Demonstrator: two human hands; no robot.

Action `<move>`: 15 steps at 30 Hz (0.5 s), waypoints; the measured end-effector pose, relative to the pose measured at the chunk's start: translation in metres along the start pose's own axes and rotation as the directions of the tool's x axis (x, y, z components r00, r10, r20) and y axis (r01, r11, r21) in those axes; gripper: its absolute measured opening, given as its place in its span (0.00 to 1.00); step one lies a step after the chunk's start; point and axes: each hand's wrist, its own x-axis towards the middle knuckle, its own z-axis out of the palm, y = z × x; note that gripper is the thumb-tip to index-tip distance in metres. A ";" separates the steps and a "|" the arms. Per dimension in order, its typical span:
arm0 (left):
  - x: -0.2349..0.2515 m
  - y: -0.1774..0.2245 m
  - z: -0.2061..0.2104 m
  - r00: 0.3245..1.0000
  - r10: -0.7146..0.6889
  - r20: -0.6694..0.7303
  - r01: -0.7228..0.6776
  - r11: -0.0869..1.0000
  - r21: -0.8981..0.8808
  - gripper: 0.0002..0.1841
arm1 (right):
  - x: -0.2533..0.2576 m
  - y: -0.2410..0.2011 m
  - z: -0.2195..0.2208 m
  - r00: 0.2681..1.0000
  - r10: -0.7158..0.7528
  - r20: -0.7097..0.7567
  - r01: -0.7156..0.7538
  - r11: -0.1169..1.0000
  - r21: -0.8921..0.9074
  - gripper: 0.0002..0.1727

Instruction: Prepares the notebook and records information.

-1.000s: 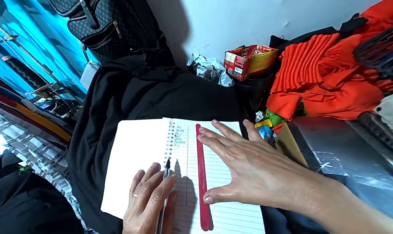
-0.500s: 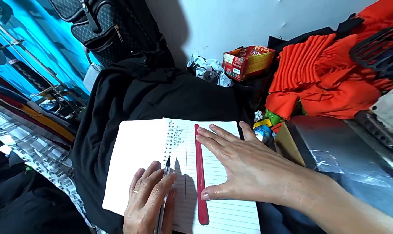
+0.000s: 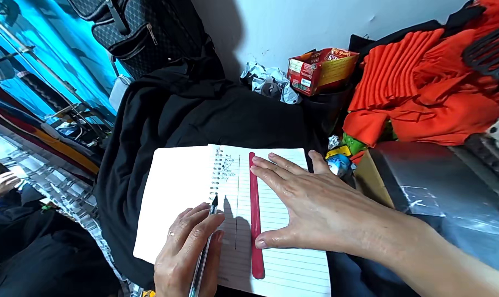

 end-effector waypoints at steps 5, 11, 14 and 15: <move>0.008 0.004 -0.004 0.999 -0.014 -0.043 0.009 0.996 -0.094 0.14 | 0.001 -0.003 -0.003 1.000 0.011 0.008 -0.011 1.000 0.003 0.68; 0.061 0.012 0.006 0.997 -0.042 -0.060 0.024 0.960 -0.279 0.10 | 0.000 -0.004 -0.005 1.000 0.019 0.025 -0.020 1.000 0.024 0.67; 0.092 0.007 0.020 0.992 -0.105 0.065 0.122 0.900 -0.419 0.04 | 0.001 -0.004 -0.007 0.999 0.022 0.037 -0.023 0.999 0.028 0.67; 0.099 0.006 0.025 0.985 -0.130 0.112 0.167 0.878 -0.448 0.04 | 0.001 -0.004 -0.007 0.999 0.023 0.049 -0.024 0.999 0.021 0.67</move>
